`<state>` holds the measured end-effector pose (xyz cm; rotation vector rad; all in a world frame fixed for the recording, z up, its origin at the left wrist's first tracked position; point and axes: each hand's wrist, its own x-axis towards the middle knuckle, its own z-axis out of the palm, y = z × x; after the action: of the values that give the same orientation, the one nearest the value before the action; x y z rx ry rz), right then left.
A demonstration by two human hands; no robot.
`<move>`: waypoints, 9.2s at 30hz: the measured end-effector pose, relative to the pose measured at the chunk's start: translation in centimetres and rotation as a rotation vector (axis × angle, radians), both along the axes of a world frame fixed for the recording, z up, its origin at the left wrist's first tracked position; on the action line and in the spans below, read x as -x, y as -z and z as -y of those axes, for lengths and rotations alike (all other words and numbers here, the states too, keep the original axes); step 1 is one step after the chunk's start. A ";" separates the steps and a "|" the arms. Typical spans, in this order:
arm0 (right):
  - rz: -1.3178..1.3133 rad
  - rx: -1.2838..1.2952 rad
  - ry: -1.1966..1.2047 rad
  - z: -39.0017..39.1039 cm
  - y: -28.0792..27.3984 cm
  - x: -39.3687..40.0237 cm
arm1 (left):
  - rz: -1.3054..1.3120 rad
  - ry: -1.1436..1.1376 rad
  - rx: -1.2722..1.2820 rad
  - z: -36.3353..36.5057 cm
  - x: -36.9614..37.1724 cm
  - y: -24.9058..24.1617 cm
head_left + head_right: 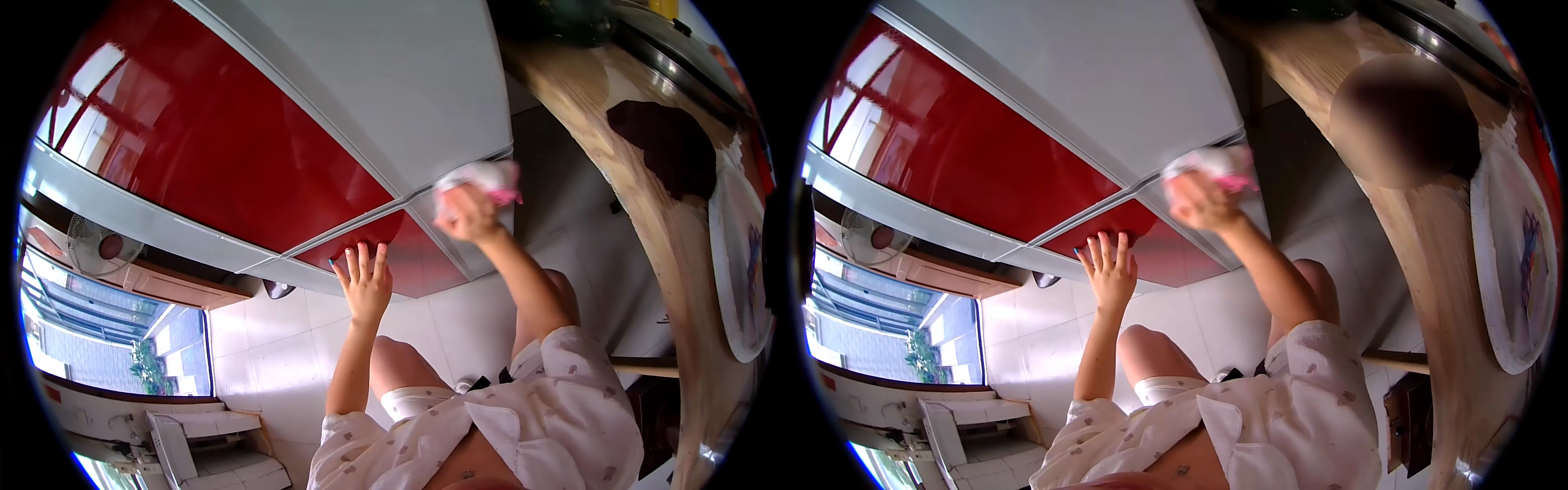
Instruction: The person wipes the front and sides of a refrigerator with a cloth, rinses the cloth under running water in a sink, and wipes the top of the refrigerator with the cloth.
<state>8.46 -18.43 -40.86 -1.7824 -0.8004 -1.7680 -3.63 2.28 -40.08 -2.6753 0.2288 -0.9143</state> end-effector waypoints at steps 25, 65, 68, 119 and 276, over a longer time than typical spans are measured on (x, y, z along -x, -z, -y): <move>-0.143 -0.173 0.016 -1.4 -3.7 3.0 | 0.022 0.019 -0.018 -0.3 -0.3 0.4; -0.508 -0.612 0.165 -3.8 -5.2 1.1 | 0.073 -0.035 -0.172 -1.5 -1.0 1.7; -0.534 -0.589 0.126 -2.7 -3.9 0.7 | 0.107 -0.015 -0.231 -1.9 -1.0 1.9; -0.445 -0.839 0.061 0.4 -7.0 -0.9 | 0.041 0.017 -0.179 -1.7 -0.9 1.6; -0.172 0.524 0.046 -7.7 -2.8 4.5 | -0.034 -0.055 0.820 -3.1 3.0 6.9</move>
<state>3.93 -10.76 -38.06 -2.2607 -1.2392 -1.4900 -6.65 5.38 -47.02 -3.4043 -0.2820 -1.1233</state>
